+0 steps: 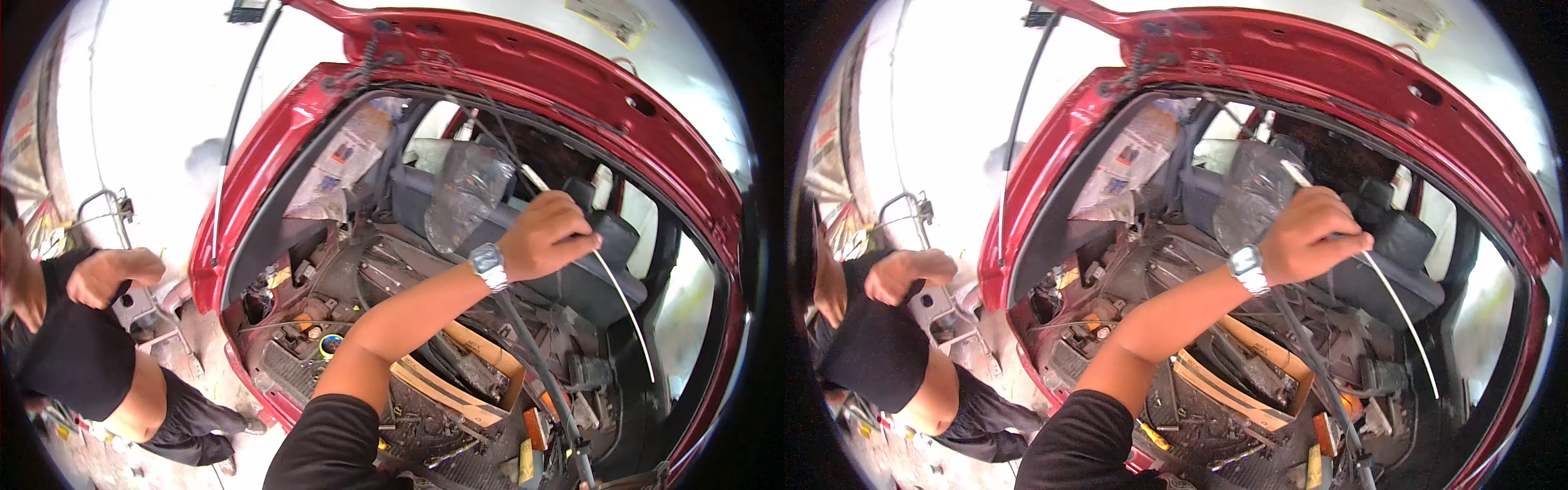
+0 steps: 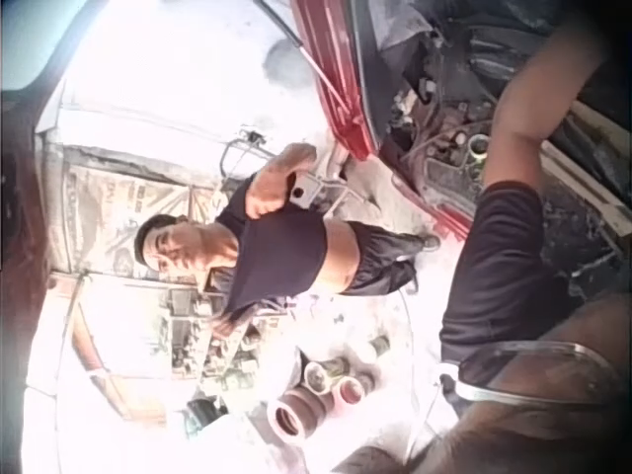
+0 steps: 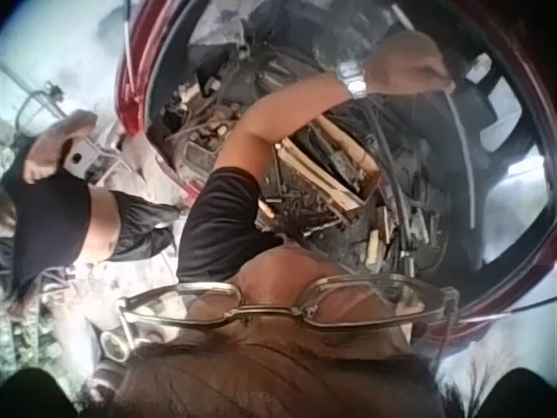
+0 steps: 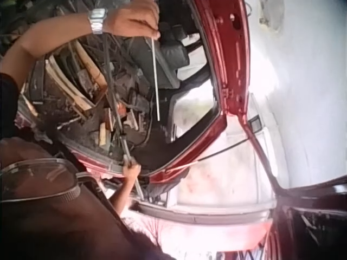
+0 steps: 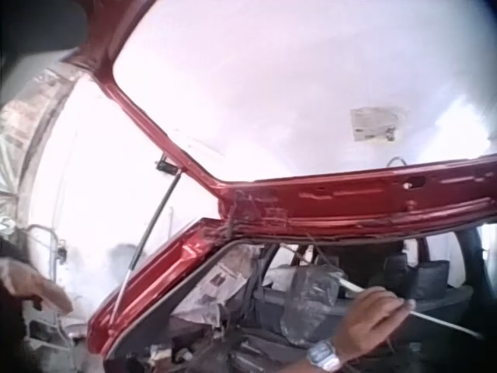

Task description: Installing and snapping into place the interior plastic trim panels on the rear hatch of an SUV.

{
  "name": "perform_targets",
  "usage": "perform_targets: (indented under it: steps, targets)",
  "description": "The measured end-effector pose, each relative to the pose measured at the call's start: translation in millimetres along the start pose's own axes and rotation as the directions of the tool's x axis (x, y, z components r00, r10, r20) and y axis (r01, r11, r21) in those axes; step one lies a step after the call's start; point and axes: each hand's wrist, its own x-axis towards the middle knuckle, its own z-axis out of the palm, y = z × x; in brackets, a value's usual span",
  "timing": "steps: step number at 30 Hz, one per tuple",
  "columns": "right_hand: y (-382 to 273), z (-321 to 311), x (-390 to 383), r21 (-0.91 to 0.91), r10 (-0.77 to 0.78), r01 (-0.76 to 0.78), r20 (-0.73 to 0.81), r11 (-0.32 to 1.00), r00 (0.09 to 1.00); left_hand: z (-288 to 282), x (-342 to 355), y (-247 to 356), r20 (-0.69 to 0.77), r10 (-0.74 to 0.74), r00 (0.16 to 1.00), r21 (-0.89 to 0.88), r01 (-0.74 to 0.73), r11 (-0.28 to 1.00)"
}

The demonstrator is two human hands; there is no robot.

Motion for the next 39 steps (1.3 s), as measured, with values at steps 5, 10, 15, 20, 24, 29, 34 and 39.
perform_targets:
  steps: [5,10,15,20,24,29,34,39]
  targets:
    - [39,25,9,0.137,0.177,-0.197,0.148,0.971,0.973,-36,-5,13,-0.146,-0.19,0.971,0.145,0.211,0.967]
    - [-127,28,-89,-0.411,-0.413,0.256,-0.357,0.875,0.838,-31,9,32,-0.342,-0.287,0.895,0.178,0.362,0.915]
    - [-118,32,-85,-0.315,-0.351,0.247,-0.335,0.916,0.875,-29,8,46,-0.332,-0.506,0.796,0.074,0.557,0.827]
    - [-121,33,-87,-0.318,-0.359,0.261,-0.303,0.911,0.883,-17,9,50,-0.252,-0.694,0.675,-0.253,0.646,0.72]
    - [-118,35,-85,-0.273,-0.378,0.296,-0.333,0.916,0.864,-30,15,51,-0.053,-0.597,0.801,0.131,0.598,0.791]
    - [-97,48,-67,-0.306,-0.492,0.39,-0.45,0.869,0.745,-34,15,44,0.107,-0.572,0.814,0.038,0.571,0.82]
    - [-102,50,-66,-0.3,-0.453,0.347,-0.451,0.889,0.769,-45,16,37,0.291,-0.579,0.761,-0.227,0.643,0.731]
    - [-105,53,-65,-0.337,-0.483,0.357,-0.462,0.871,0.744,-63,19,32,0.474,-0.611,0.634,-0.296,0.768,0.568]
